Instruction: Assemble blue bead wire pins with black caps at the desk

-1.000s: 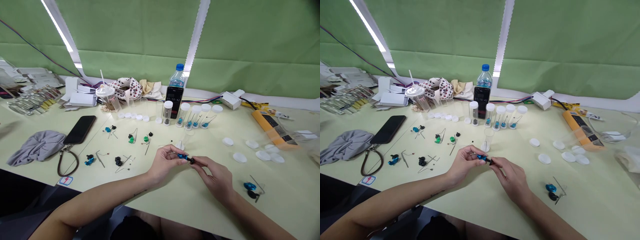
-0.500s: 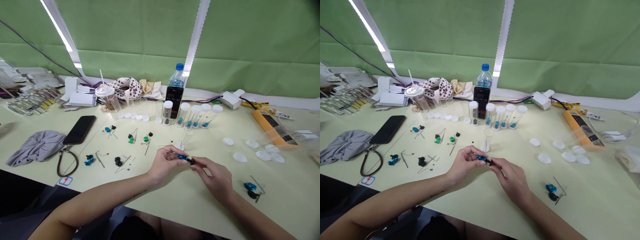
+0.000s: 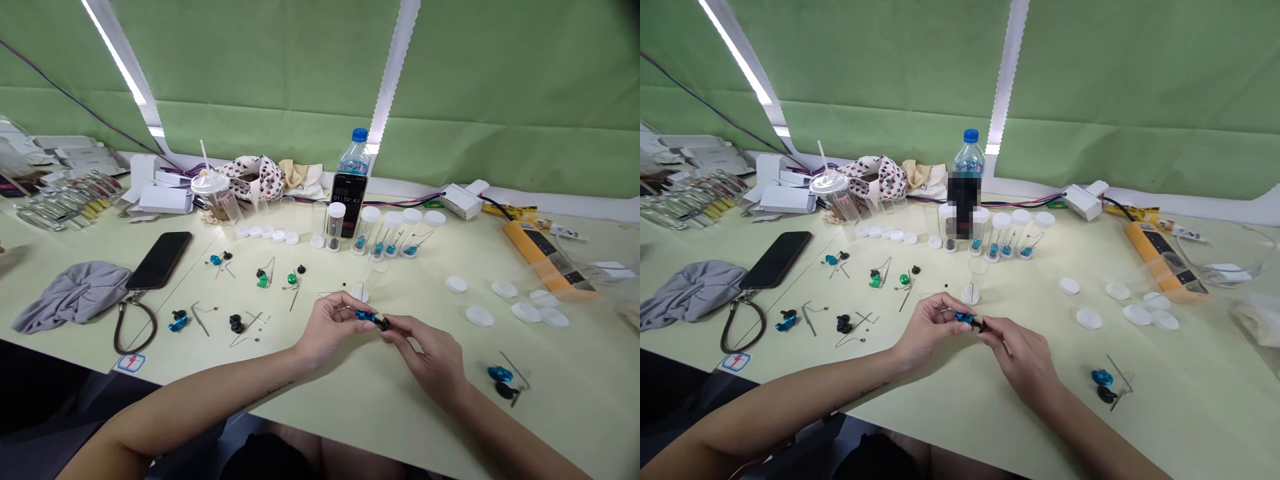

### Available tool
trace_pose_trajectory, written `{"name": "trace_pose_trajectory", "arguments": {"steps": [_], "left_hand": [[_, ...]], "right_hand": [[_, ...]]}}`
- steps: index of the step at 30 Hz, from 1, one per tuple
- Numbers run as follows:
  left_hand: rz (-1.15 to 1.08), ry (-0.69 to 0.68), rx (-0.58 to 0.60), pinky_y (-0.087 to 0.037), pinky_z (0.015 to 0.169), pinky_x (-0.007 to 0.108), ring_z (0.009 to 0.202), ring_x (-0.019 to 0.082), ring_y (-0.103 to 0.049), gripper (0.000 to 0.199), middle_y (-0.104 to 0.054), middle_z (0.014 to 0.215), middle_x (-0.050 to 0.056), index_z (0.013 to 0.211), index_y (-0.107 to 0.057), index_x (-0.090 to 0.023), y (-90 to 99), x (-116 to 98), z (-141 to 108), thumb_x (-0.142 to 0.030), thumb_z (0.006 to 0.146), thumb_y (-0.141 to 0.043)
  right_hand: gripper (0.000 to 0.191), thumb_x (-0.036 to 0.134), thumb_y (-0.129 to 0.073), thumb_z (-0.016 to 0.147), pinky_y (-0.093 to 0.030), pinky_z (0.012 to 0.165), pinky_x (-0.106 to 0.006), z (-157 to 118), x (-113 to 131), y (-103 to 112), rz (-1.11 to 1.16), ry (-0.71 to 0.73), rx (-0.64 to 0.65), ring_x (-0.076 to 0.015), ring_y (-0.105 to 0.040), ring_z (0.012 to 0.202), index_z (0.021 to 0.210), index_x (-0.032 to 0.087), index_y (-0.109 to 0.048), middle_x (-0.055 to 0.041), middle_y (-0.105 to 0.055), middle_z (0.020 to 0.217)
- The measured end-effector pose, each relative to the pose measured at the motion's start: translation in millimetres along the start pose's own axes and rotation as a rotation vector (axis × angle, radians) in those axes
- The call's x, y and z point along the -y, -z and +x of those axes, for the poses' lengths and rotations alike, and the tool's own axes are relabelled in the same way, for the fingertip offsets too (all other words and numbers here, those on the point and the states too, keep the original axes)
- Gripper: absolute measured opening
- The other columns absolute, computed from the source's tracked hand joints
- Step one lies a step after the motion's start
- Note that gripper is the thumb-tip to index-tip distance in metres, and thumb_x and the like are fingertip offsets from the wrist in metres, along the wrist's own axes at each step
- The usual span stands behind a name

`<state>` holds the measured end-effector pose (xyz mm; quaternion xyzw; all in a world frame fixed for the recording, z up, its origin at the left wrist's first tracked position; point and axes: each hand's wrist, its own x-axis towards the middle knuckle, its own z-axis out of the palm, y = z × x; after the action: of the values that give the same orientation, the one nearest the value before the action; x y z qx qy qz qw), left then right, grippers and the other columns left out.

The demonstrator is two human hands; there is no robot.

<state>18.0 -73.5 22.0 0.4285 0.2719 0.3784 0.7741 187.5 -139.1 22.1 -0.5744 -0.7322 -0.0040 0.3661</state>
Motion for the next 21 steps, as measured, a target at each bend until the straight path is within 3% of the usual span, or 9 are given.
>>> {"name": "trace_pose_trajectory", "arguments": {"steps": [21], "left_hand": [[-0.008,-0.009,0.016,-0.049,0.082,0.032,0.082,0.016,-0.066,0.028,-0.070,0.087,0.007,0.080,-0.062,-0.012,0.4,0.0,0.4,-0.021,0.062,-0.080]], "right_hand": [[0.020,0.031,-0.046,0.094,-0.052,0.056,-0.020,-0.7,-1.4,-0.3,0.034,0.026,0.005,-0.0124,-0.069,0.061,0.095,0.021,-0.063,0.0012,-0.074,0.076]]}}
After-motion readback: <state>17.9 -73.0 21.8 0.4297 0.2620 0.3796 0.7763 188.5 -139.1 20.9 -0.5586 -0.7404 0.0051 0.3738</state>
